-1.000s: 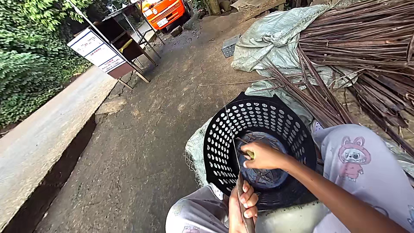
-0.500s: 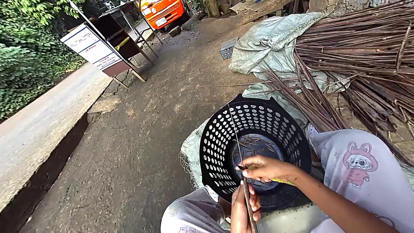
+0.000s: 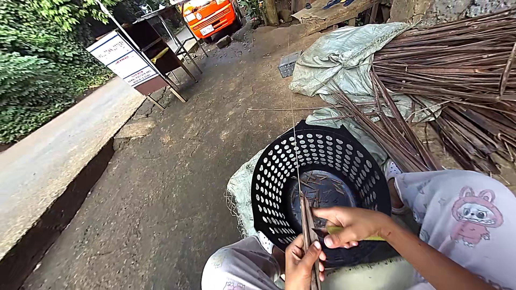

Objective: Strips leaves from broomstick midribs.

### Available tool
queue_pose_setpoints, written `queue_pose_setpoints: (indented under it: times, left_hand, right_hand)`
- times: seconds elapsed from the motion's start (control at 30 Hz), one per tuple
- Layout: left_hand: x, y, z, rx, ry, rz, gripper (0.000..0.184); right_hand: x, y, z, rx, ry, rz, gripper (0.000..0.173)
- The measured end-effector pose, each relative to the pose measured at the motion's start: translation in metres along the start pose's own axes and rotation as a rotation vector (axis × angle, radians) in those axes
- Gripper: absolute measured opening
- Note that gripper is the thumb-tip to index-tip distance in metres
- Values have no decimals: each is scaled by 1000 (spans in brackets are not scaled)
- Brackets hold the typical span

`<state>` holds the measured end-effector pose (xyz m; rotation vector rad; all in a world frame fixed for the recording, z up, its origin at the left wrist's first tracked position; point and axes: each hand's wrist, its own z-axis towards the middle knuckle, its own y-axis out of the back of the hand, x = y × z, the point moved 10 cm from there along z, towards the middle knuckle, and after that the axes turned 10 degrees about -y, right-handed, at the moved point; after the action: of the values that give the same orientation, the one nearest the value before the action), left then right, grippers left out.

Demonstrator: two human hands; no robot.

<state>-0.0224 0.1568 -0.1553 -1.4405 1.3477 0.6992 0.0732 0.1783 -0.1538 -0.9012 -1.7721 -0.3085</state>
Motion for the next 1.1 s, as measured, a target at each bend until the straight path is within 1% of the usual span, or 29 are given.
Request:
queue_pose_setpoints:
  times: [0.07, 0.13, 0.2, 0.23, 0.33, 0.43, 0.53, 0.67, 0.87, 1.0, 1.1]
  left_hand:
    - [2, -4, 1, -1, -5, -2, 29]
    - [3, -5, 1, -12, -7, -16, 30]
    - [2, -2, -1, -15, -3, -25, 31]
    - [2, -2, -1, -13, 3, -27, 32]
    - [5, -10, 1, 9, 17, -54, 33]
    - [7, -12, 1, 27, 22, -72, 34]
    - [8, -13, 0, 39, 35, -96, 34]
    - [8, -12, 3, 47, 34, -71, 33]
    - [5, -2, 10, -35, 31, 60, 29]
    - [4, 1, 11, -55, 32, 81, 27]
    - [6, 3, 11, -78, 47, 83, 28]
  right_hand:
    - [-8, -3, 2, -12, -40, -5, 70]
    - [-11, 3, 1, -52, -74, -34, 65]
    - [-9, 8, -4, -84, -78, -84, 80]
    - [-8, 9, -4, -96, -74, -94, 82]
    - [-4, 9, 0, -137, -17, -41, 77]
    - [3, 10, 7, -147, 68, 46, 86]
    - [10, 16, 6, -189, 134, 48, 95]
    - [11, 22, 7, -240, 147, 41, 97]
    - [2, 31, 19, -310, 142, 99, 110]
    - [0, 31, 22, -361, 131, 100, 109]
    - [-1, 33, 18, -484, 94, 50, 100]
